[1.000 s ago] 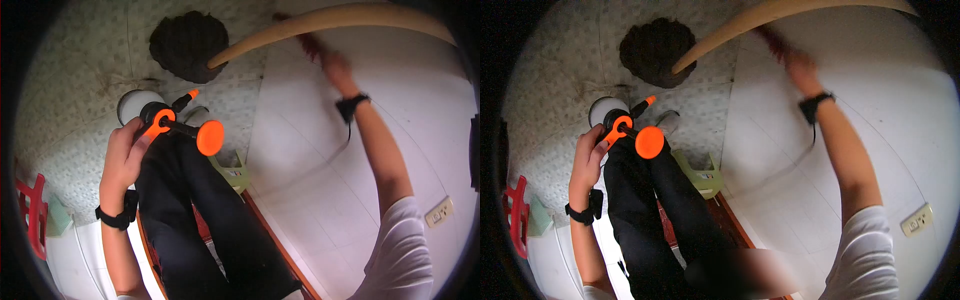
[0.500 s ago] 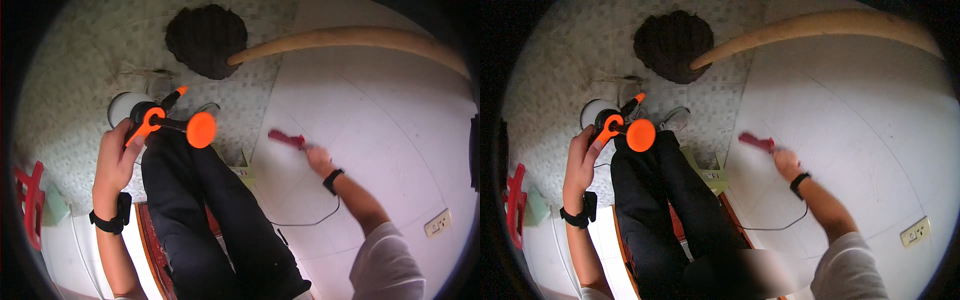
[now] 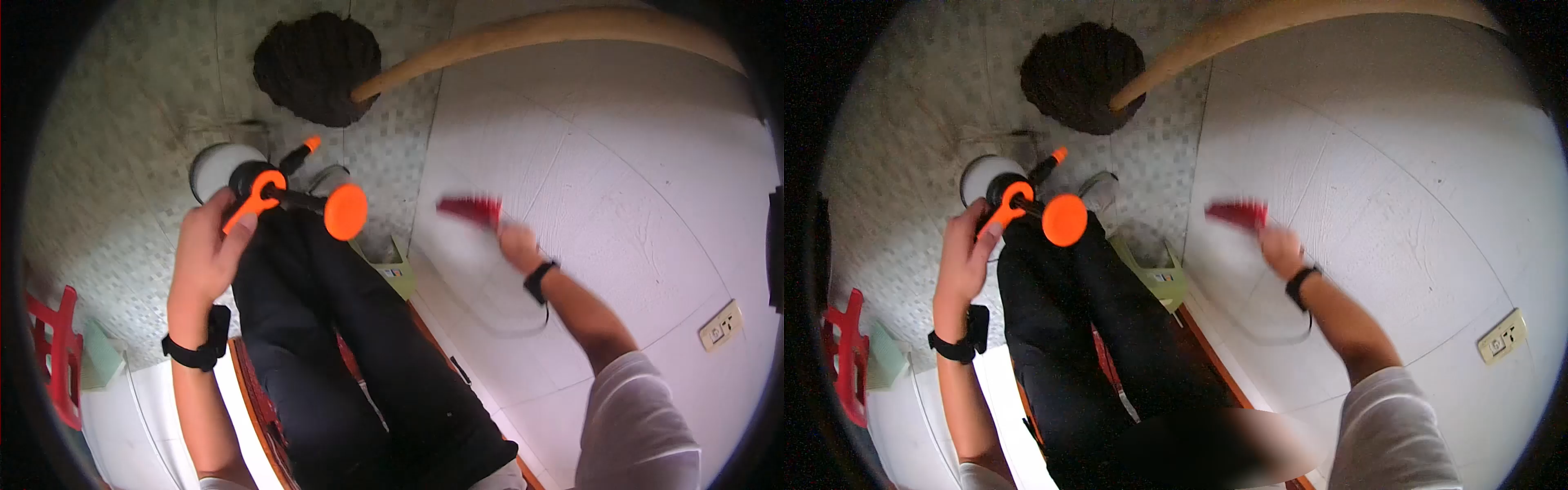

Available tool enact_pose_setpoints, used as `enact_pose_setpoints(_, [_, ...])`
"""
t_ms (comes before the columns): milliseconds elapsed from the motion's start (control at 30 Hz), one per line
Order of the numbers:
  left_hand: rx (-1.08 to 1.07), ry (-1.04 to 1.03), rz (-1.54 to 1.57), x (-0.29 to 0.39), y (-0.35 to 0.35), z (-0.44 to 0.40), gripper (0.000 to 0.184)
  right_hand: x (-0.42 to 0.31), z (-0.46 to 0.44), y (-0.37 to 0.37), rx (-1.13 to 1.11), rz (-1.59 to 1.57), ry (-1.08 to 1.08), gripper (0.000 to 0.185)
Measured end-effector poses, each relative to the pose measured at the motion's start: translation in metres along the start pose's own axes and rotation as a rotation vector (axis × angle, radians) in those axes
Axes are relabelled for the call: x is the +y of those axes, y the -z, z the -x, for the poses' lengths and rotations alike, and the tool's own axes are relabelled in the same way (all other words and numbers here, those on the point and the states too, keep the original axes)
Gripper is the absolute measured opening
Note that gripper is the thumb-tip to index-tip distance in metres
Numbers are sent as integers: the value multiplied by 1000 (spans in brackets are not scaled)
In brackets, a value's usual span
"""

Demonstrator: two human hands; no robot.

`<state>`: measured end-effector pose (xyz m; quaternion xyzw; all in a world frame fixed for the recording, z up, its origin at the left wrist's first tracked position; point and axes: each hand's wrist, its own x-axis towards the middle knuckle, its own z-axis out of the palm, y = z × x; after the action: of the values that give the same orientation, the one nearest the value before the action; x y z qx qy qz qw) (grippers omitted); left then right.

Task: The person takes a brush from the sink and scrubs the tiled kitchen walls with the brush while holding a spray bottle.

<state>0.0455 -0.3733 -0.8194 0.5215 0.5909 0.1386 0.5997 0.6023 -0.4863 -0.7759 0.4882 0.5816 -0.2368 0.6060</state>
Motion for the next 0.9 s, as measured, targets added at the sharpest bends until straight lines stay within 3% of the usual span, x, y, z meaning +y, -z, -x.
enact_pose_setpoints(33, [19,11,-50,8,2,2,33,-1,20,-37,-9,42,121,26])
enact_pose_setpoints(67, [-17,23,-22,7,3,1,34,-11,32,-22,-203,-37,-1,25])
enact_pose_setpoints(167, [-49,11,4,9,-3,-4,37,28,11,56,-88,-59,-55,24])
enact_pose_setpoints(233, [-62,10,-47,7,-6,-6,38,70,-34,121,379,-70,-70,21])
enact_pose_setpoints(267, [-60,13,-70,12,-8,-7,39,84,-50,176,494,-84,-82,20])
enact_pose_setpoints(333, [-58,17,-153,20,-7,-6,40,121,-102,231,1074,80,82,19])
enact_pose_setpoints(433, [-103,23,-200,19,-9,-10,42,103,-115,209,1176,233,-35,19])
enact_pose_setpoints(533, [-81,31,-136,20,-11,-7,44,54,-87,39,504,-14,31,28])
enact_pose_setpoints(567, [-72,27,-136,18,-9,-10,44,36,-67,-13,102,-147,-24,37])
enact_pose_setpoints(600, [-87,18,-141,17,-7,-10,44,20,-17,-52,76,-37,102,41])
enact_pose_setpoints(633, [-107,15,-151,16,-5,-7,45,11,25,-83,97,-102,135,35])
enact_pose_setpoints(700, [-131,30,-168,13,-5,-6,43,26,64,-156,36,81,361,27])
enact_pose_setpoints(767, [-75,33,-142,14,-10,-6,41,40,78,-106,-123,30,234,29])
enact_pose_setpoints(800, [-129,68,-191,19,-8,-7,41,53,84,-39,-9,-2,207,40])
enact_pose_setpoints(900, [-54,162,-108,21,-11,-6,42,105,45,129,164,35,-34,46])
